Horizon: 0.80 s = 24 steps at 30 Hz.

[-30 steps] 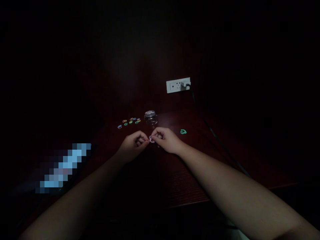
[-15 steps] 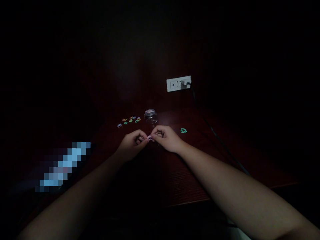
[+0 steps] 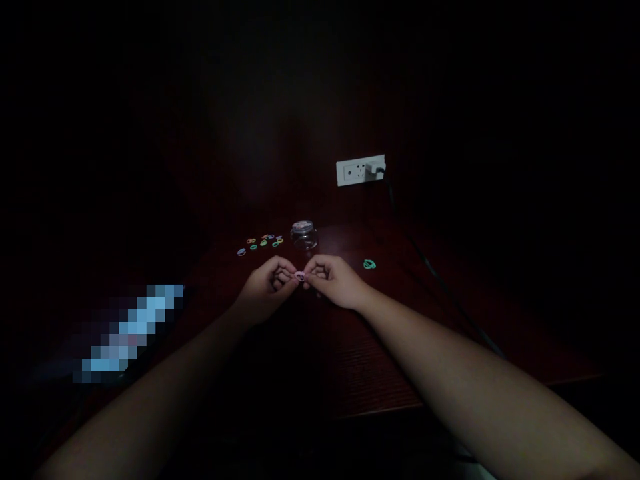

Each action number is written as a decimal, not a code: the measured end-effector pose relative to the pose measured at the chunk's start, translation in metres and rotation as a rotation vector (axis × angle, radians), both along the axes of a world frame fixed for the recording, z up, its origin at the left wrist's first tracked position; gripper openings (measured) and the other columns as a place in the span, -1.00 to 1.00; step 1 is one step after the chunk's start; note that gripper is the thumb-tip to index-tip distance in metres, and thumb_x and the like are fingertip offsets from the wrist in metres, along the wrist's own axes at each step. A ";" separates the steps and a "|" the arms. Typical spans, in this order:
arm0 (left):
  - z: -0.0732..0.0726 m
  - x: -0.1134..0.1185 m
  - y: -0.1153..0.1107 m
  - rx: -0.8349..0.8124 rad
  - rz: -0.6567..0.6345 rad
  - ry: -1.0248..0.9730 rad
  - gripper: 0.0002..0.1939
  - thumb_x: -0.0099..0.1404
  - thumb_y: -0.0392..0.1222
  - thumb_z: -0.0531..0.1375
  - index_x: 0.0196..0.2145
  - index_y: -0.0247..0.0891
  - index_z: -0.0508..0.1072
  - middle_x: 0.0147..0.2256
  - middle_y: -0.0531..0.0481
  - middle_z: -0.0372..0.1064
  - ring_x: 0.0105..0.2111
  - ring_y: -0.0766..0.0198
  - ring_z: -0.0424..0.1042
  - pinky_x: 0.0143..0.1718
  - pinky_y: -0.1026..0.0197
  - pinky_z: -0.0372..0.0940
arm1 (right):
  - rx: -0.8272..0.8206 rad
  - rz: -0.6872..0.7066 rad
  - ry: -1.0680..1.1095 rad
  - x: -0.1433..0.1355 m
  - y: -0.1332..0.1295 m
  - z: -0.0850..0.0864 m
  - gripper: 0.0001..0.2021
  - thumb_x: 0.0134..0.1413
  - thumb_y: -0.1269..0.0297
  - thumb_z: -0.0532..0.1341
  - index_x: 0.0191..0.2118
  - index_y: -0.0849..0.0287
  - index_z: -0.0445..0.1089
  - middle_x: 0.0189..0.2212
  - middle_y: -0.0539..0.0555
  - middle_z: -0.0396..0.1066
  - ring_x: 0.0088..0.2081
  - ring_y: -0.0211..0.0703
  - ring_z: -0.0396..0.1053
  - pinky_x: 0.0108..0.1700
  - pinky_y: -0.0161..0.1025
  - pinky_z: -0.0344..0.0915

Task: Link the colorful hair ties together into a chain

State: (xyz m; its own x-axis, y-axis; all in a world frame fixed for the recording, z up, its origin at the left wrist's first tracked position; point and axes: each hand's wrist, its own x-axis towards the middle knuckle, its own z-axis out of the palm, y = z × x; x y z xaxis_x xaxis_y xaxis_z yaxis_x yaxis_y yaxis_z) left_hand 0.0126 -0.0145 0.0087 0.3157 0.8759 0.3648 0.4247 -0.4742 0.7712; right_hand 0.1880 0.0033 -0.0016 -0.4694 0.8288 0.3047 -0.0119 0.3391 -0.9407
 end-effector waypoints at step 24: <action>0.000 0.001 0.002 0.058 0.037 0.011 -0.79 0.14 -0.09 0.18 -0.34 -0.30 0.40 -0.44 0.00 0.40 -0.47 0.37 0.35 -0.51 0.37 0.21 | 0.056 0.009 0.021 -0.001 0.001 -0.002 -0.75 -0.15 0.34 0.26 -0.32 0.22 0.21 -0.57 -0.11 0.24 -0.65 -0.48 0.08 -0.63 -0.46 0.00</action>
